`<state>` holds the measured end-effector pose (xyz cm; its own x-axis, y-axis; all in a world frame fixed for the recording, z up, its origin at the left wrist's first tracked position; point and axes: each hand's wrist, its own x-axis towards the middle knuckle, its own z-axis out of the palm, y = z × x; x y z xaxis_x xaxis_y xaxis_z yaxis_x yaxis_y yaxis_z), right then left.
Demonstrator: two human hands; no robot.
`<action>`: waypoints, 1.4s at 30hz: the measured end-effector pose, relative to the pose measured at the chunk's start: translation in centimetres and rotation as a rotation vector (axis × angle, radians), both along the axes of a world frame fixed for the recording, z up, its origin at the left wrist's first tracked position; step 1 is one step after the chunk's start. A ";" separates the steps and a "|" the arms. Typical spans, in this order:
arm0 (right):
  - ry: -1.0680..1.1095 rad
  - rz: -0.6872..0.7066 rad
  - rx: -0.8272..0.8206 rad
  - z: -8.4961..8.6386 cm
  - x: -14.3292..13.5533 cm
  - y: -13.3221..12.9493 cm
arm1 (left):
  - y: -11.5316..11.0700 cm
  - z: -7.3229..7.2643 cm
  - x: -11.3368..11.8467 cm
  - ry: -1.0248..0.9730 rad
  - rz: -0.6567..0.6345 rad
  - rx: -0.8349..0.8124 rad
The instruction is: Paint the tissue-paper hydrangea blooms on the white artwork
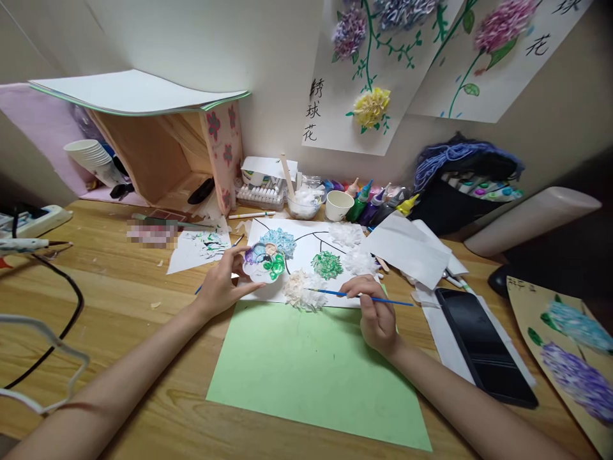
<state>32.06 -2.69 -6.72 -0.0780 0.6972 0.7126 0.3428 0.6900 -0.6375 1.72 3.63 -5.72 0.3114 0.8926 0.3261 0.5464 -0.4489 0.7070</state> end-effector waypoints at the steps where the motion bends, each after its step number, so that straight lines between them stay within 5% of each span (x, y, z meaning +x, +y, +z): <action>1: -0.003 0.000 -0.005 -0.1 0.0 0.0 | 0.0 0.0 0.0 0.001 -0.001 0.002; 27: 0.013 -0.089 0.013 -0.2 -0.1 0.2 | 0.0 -0.2 0.0 -0.010 -0.041 0.023; 36: -0.012 -0.225 0.072 -0.4 -0.1 0.6 | 0.2 0.2 0.4 -0.038 0.248 0.349; 42: 0.046 -0.220 0.021 -0.2 -0.9 1.7 | -0.1 0.8 2.9 -0.048 0.221 0.304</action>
<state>31.15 -0.96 -6.95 0.1070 0.6786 0.7267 0.4576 0.6152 -0.6419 4.66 3.53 -4.95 0.1003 0.7965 0.5962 0.6228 -0.5176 0.5867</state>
